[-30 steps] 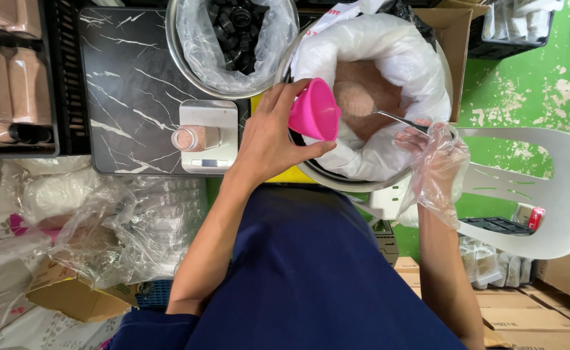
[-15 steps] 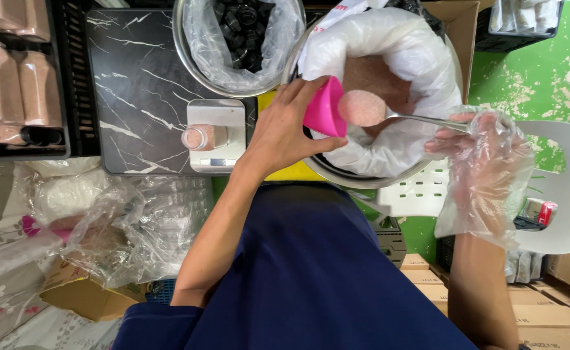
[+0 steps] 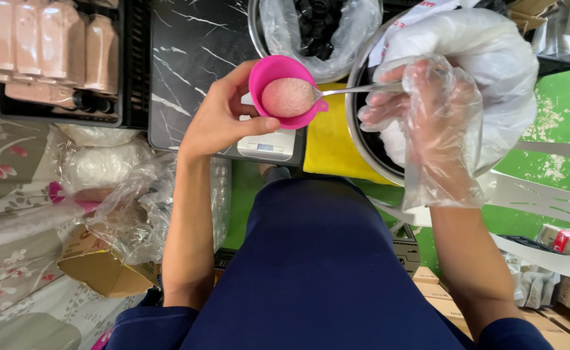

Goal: The person scoops pink powder from a large bag into a pink funnel placed on a digital scale, then transfers the powder into small clear jars. After filling each jar, they place a black lid on it and set the jar aside. The person repeats this process for multiple jars.

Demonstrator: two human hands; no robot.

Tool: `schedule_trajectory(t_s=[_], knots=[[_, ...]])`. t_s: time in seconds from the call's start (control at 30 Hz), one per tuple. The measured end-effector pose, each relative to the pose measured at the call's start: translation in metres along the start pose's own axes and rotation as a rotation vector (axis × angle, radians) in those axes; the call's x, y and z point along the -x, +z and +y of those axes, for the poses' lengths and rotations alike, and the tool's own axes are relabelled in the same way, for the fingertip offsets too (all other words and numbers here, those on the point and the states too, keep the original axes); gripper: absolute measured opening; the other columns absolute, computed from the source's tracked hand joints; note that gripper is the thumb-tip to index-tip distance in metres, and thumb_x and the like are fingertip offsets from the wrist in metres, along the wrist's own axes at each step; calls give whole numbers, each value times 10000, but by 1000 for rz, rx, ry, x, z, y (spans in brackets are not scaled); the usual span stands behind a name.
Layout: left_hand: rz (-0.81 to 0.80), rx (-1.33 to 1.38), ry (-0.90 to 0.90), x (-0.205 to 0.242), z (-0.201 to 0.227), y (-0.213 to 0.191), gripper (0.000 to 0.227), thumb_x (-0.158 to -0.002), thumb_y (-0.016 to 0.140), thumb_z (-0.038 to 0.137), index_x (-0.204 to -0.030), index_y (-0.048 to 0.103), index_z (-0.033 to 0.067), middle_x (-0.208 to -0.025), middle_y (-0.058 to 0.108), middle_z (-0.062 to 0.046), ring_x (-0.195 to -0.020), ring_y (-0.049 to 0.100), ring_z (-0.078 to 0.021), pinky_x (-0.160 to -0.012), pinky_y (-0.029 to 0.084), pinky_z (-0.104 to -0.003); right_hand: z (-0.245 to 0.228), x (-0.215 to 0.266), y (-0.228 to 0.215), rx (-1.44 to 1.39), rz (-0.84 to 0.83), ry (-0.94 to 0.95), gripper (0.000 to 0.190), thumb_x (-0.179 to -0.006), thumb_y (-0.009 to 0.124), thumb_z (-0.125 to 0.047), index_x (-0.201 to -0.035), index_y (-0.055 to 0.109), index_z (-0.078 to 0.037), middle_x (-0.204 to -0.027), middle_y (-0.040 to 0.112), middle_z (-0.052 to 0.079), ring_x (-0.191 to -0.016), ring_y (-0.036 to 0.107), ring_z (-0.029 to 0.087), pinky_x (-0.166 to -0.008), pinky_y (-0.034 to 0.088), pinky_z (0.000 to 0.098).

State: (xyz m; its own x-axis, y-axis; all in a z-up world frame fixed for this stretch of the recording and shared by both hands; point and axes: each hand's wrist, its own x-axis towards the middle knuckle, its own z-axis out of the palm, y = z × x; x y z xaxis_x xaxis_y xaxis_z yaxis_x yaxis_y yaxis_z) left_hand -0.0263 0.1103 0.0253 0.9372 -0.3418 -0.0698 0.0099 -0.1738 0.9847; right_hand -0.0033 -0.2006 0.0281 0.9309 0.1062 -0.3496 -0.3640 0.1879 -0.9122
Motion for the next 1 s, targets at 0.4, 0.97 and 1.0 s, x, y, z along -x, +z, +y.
schedule_trajectory(t_s=[0.4,0.97,1.0], knots=[[-39,456,156,14,-97,-24,795,-853,874,357,-1505,518,73,-1448,591,-105,-1337,604,-272,-1095,596,-390,-51,59,97,743,-223,-505,315,-1175,469,-105,-1143,696,110,-916,765,169,-878,794,220,-795,639,276],[-47,497,198,11,-108,-26,848,-853,887,312,-1545,474,46,-1467,578,-74,-1375,567,-220,-1205,503,-356,-51,71,97,797,-363,-616,291,-1013,589,222,-1249,693,87,-1269,725,208,-1146,748,264,-979,674,327],[-46,497,198,10,-109,-26,848,-853,887,312,-1545,474,46,-1467,578,-74,-1375,567,-220,-1205,503,-356,-47,68,91,797,-364,-616,291,-1013,589,222,-1249,693,87,-1269,725,208,-1146,748,264,-979,674,327]])
